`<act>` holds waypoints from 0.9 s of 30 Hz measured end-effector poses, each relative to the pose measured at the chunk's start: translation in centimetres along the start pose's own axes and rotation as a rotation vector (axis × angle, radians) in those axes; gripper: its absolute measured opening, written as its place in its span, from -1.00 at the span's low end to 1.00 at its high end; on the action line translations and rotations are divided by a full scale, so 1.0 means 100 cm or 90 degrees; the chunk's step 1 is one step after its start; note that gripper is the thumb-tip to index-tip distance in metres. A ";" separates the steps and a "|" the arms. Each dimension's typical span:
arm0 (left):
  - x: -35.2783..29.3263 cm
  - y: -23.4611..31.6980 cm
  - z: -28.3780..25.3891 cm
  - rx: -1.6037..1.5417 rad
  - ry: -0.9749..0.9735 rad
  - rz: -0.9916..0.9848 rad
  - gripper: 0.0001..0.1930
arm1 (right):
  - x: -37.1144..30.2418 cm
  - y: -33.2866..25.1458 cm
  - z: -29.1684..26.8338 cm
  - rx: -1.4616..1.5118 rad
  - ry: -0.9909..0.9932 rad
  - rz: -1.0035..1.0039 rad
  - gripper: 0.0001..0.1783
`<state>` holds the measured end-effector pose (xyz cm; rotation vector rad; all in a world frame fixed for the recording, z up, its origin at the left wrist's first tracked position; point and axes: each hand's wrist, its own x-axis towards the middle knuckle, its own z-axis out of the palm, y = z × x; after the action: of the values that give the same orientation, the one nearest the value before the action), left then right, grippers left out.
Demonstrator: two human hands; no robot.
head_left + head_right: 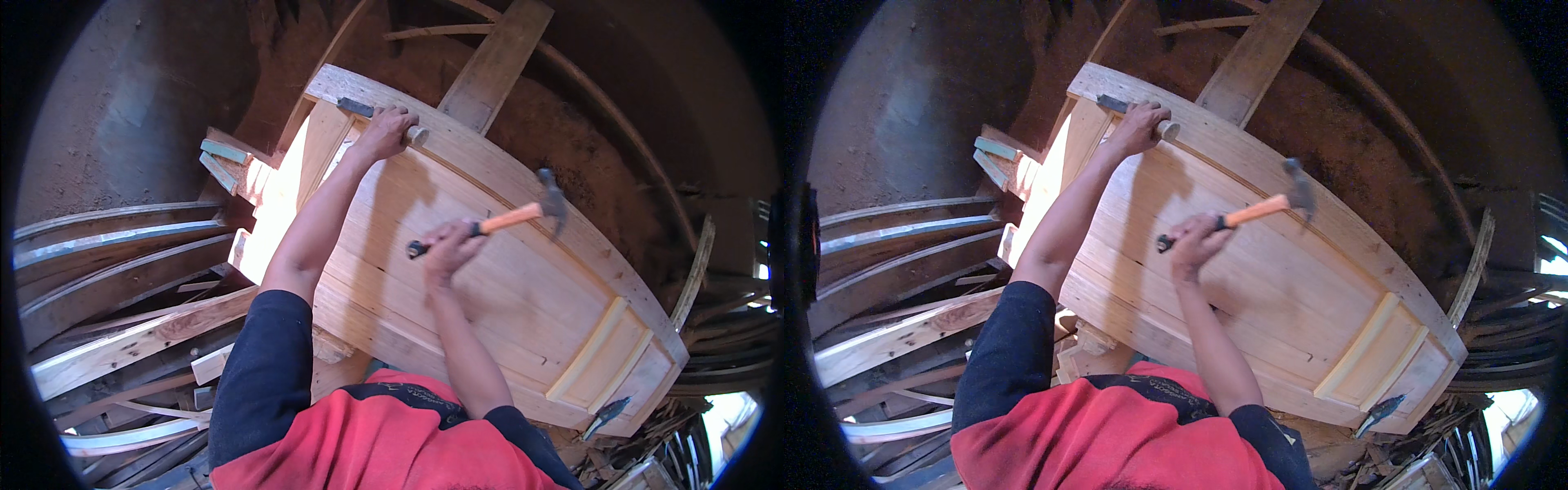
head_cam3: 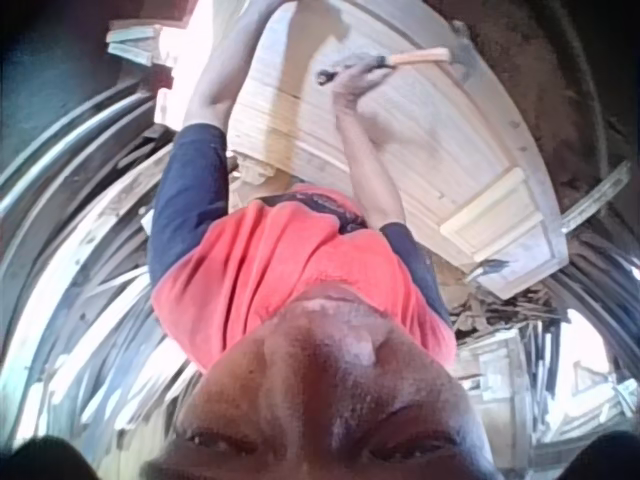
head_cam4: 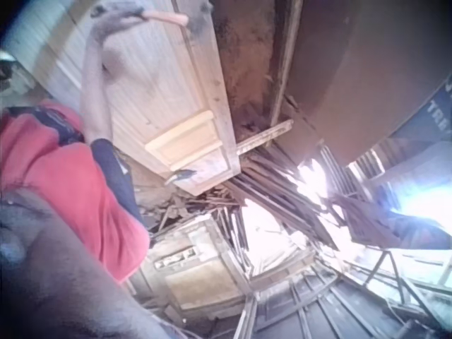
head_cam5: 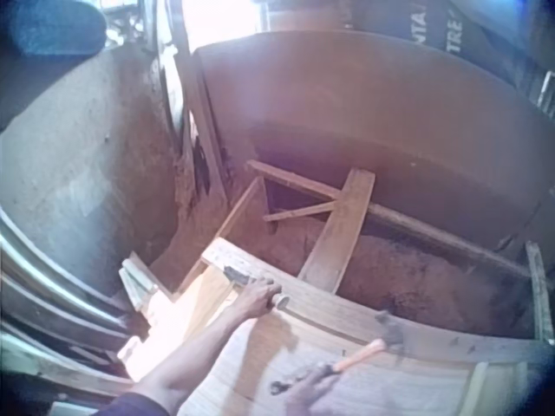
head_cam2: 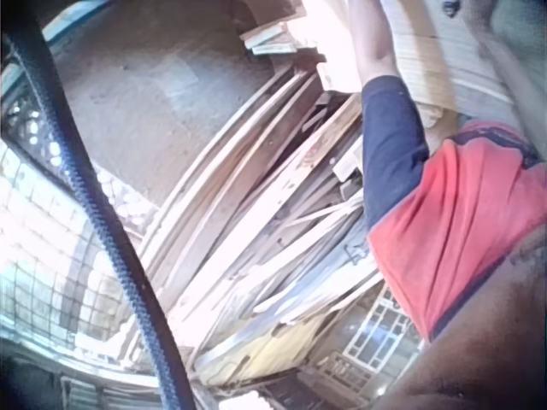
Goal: The person assembles a wooden door by using a hammer to drive nails through small wooden blocks and into the door frame, using a clamp to hold pieces in place, and positioning additional wooden slats onto the frame.
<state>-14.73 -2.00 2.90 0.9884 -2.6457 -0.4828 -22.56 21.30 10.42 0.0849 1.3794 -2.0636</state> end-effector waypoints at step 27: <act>-0.055 0.056 -0.007 0.097 -0.102 0.180 -0.89 | 0.011 -0.028 -0.100 -0.343 -0.167 0.153 -0.85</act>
<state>-13.70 5.55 5.03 0.6202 -2.9400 -0.3102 -27.84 29.95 7.77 -0.2294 1.6164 -1.3991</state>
